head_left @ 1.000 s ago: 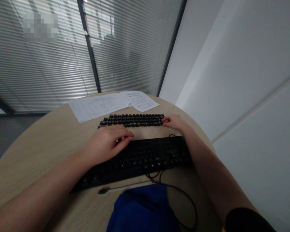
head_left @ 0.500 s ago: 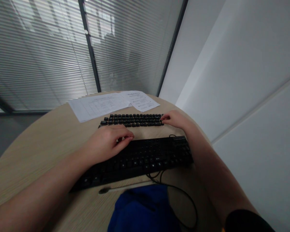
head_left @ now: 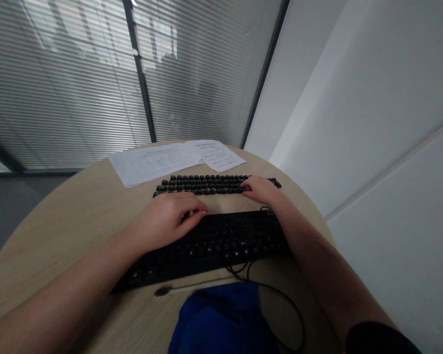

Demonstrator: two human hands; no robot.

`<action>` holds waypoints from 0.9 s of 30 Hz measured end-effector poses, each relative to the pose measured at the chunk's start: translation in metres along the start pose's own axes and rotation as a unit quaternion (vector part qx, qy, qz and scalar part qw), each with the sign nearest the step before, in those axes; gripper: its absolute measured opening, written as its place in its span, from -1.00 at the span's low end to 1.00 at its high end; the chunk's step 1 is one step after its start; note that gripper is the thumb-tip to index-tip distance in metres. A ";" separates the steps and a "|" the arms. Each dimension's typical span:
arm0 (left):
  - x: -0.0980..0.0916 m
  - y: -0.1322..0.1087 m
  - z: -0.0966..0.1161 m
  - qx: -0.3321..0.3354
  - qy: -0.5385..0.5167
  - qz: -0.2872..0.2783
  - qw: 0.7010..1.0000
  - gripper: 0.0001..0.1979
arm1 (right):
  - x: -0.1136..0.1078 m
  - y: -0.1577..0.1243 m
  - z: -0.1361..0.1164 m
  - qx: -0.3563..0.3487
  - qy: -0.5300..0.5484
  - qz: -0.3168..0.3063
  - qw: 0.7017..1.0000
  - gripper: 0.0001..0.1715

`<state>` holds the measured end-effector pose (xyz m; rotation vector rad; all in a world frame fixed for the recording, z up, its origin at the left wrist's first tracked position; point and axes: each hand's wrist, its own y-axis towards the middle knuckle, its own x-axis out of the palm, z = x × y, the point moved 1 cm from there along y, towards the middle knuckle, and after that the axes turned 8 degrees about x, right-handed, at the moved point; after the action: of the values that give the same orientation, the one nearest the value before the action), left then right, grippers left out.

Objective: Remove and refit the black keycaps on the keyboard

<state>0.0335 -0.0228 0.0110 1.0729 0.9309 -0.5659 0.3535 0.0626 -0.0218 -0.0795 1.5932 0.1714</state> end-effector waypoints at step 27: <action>-0.013 0.005 0.060 0.084 -0.060 0.277 0.955 -0.97 | -0.057 -0.134 -0.107 -0.074 0.523 0.127 0.840 -0.80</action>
<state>0.0524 -0.0761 0.0349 1.3712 0.4438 -0.2396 0.2713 -0.0901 0.0292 -0.0859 2.6909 0.5232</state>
